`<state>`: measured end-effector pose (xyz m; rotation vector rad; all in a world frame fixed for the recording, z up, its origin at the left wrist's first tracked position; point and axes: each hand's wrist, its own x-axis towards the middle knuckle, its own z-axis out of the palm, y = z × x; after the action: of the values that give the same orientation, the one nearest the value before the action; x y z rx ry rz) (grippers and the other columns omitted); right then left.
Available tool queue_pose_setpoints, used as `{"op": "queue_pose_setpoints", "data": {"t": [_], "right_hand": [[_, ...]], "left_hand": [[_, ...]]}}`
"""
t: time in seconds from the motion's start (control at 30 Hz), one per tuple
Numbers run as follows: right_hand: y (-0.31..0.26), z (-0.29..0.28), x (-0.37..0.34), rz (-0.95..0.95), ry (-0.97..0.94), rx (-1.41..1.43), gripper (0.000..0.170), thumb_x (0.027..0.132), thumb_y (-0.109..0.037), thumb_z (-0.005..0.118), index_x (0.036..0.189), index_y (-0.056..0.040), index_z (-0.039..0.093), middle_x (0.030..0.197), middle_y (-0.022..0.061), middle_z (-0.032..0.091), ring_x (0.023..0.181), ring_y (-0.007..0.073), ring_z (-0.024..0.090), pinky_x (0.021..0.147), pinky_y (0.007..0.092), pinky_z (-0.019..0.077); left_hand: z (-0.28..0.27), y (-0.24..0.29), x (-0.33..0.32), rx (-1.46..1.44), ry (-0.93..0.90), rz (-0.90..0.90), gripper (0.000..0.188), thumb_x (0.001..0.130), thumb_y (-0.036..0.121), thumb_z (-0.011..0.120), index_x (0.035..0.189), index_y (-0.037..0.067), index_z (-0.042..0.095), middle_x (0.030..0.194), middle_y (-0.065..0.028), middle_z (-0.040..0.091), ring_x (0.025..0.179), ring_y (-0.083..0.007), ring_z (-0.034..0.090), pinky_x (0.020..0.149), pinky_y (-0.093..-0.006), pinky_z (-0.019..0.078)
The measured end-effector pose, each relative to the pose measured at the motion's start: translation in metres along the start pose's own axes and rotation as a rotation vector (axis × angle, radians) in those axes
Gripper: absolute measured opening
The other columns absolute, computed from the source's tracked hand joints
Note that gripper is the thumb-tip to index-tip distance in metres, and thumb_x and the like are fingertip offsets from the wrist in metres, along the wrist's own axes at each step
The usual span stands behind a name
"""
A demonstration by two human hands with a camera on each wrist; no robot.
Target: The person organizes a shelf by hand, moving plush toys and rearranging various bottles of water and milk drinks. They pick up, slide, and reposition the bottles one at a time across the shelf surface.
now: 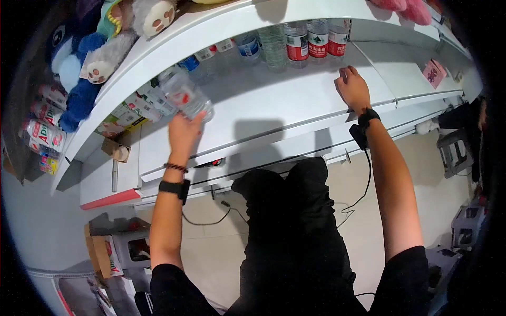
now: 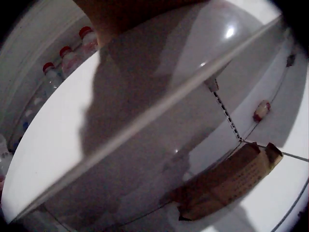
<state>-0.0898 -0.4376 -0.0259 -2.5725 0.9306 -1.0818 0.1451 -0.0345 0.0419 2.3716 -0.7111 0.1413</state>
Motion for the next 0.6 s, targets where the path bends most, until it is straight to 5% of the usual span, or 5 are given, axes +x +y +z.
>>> {"op": "queue_pose_setpoints", "data": {"t": [0.07, 0.23, 0.53, 0.6], "right_hand": [[-0.002, -0.002, 0.001, 0.006, -0.018, 0.01, 0.031, 0.082, -0.021, 0.052, 0.1, 0.0009, 0.064, 0.106, 0.0203, 0.062, 0.095, 0.0399, 0.06, 0.085, 0.0459, 0.0489], [-0.006, -0.007, 0.0, 0.036, -0.049, 0.023, 0.033, 0.082, -0.022, 0.052, 0.102, 0.0007, 0.063, 0.109, 0.0208, 0.061, 0.097, 0.0406, 0.06, 0.086, 0.0454, 0.0485], [-0.008, -0.008, 0.002, 0.038, -0.079, 0.01, 0.035, 0.082, -0.025, 0.053, 0.104, -0.0001, 0.062, 0.118, 0.0219, 0.06, 0.102, 0.0411, 0.059, 0.09, 0.0434, 0.0474], [-0.014, -0.013, 0.003, 0.044, -0.107, -0.027, 0.034, 0.083, -0.023, 0.053, 0.107, -0.0011, 0.063, 0.117, 0.0208, 0.06, 0.101, 0.0388, 0.06, 0.086, 0.0428, 0.0491]], "left_hand": [[0.031, 0.019, 0.012, -0.058, 0.024, 0.098, 0.051, 0.081, 0.044, 0.072, 0.086, -0.006, 0.067, 0.061, -0.0131, 0.066, 0.06, -0.0293, 0.067, 0.061, -0.0375, 0.0521], [0.066, 0.092, 0.05, 0.131, -0.254, 0.027, 0.057, 0.078, 0.053, 0.07, 0.086, -0.004, 0.068, 0.07, -0.0165, 0.068, 0.073, -0.031, 0.069, 0.069, -0.0407, 0.0531], [0.134, 0.123, 0.087, 0.131, 0.045, 0.081, 0.063, 0.077, 0.06, 0.069, 0.089, -0.002, 0.07, 0.084, -0.0214, 0.07, 0.087, -0.0336, 0.07, 0.078, -0.0414, 0.0546], [0.13, 0.118, 0.089, 0.069, -0.184, 0.07, 0.064, 0.078, 0.057, 0.068, 0.096, -0.004, 0.067, 0.083, -0.0222, 0.069, 0.086, -0.0335, 0.07, 0.078, -0.0411, 0.0544]]}}
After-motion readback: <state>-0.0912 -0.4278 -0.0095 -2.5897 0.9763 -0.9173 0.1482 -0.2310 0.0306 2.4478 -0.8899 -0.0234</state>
